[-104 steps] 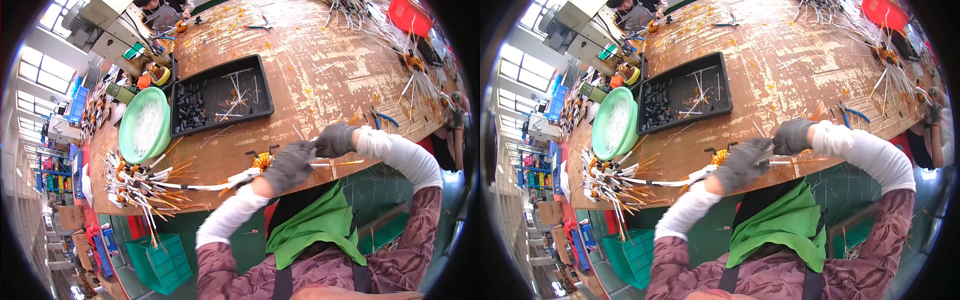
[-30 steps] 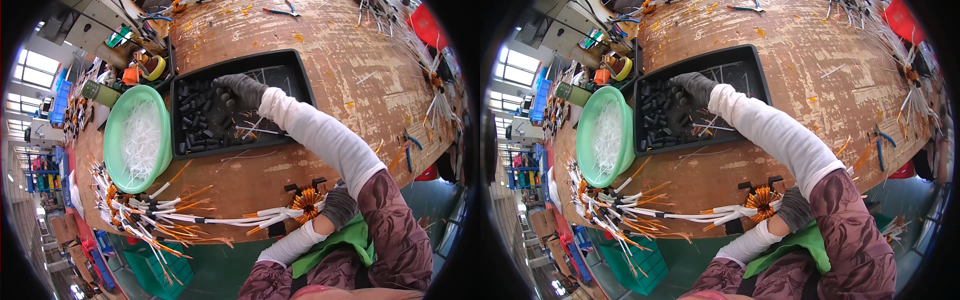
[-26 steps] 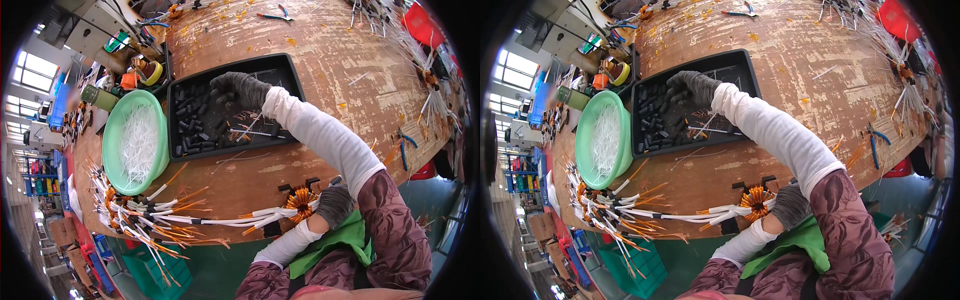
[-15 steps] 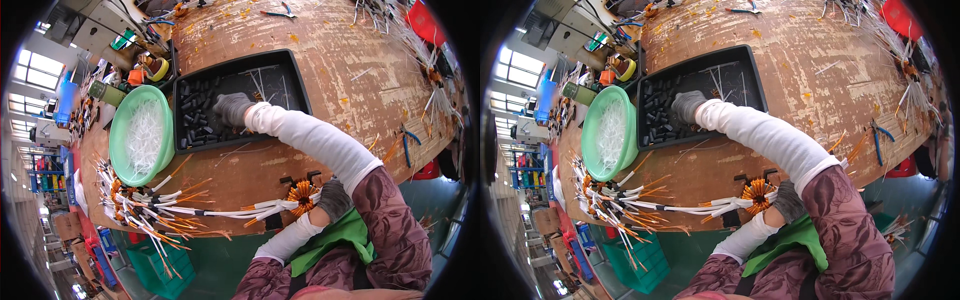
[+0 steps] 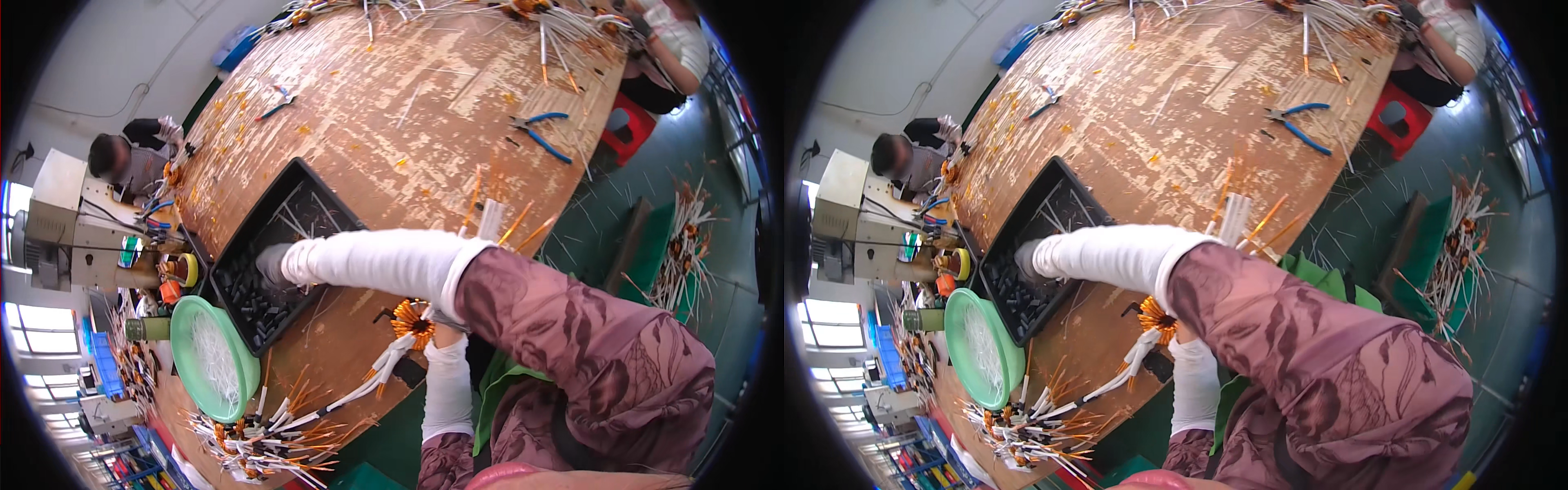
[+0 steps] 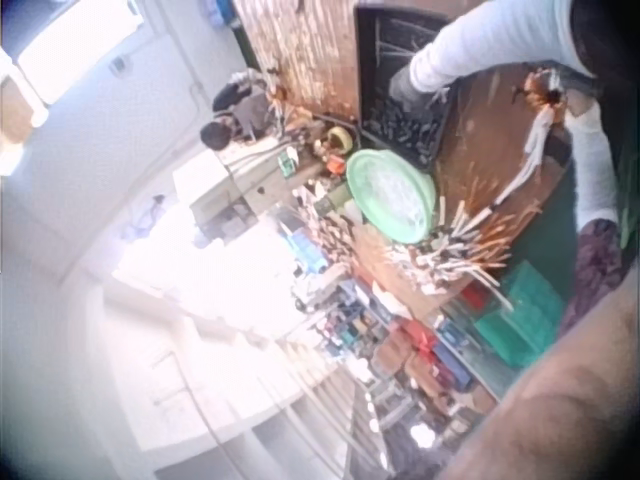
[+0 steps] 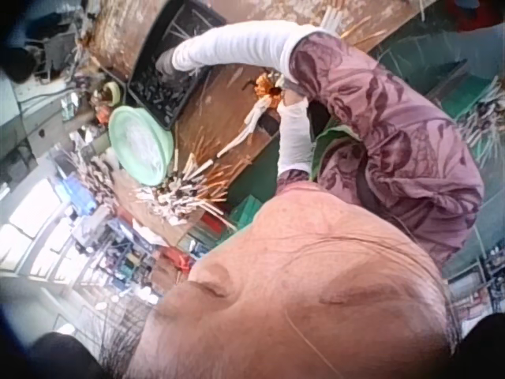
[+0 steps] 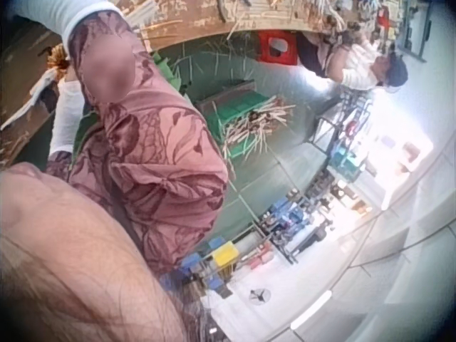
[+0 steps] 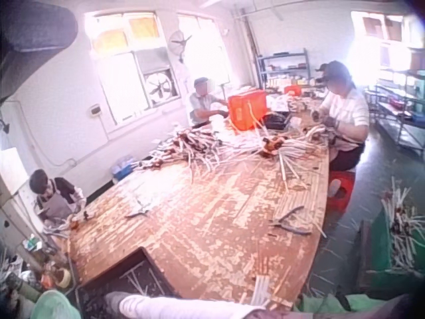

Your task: Manually winding and securing wires on toroidal inductors using zip ties and pliers.

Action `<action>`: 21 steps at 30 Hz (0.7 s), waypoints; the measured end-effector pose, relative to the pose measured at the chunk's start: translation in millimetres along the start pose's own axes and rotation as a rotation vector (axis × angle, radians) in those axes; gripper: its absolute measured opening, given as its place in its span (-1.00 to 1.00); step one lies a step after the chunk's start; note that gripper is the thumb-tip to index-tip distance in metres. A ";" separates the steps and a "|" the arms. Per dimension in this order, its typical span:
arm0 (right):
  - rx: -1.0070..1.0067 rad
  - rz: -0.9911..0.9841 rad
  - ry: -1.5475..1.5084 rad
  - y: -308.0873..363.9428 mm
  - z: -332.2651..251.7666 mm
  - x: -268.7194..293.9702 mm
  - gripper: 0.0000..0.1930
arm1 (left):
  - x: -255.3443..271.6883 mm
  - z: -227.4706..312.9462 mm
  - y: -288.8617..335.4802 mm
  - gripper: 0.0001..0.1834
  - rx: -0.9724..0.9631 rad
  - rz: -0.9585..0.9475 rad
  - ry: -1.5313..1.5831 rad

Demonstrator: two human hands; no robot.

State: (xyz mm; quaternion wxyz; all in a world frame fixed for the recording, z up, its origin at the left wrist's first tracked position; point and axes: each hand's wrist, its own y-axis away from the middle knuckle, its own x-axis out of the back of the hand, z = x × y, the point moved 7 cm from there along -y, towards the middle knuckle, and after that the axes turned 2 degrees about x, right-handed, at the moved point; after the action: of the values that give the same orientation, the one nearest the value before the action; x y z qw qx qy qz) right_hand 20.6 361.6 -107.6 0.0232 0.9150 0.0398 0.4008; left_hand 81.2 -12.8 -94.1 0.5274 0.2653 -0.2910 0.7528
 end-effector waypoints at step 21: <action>-0.384 0.332 -0.963 443.7 116.2 278.8 -0.66 | 88.3 21.4 13.6 -0.79 0.646 0.198 0.936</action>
State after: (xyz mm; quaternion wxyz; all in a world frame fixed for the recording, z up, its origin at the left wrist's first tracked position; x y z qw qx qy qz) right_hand 318.4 -56.0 50.7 0.1418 0.9684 -0.1944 -0.0652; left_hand 43.5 24.6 -19.1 0.4192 0.0229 0.1943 0.8866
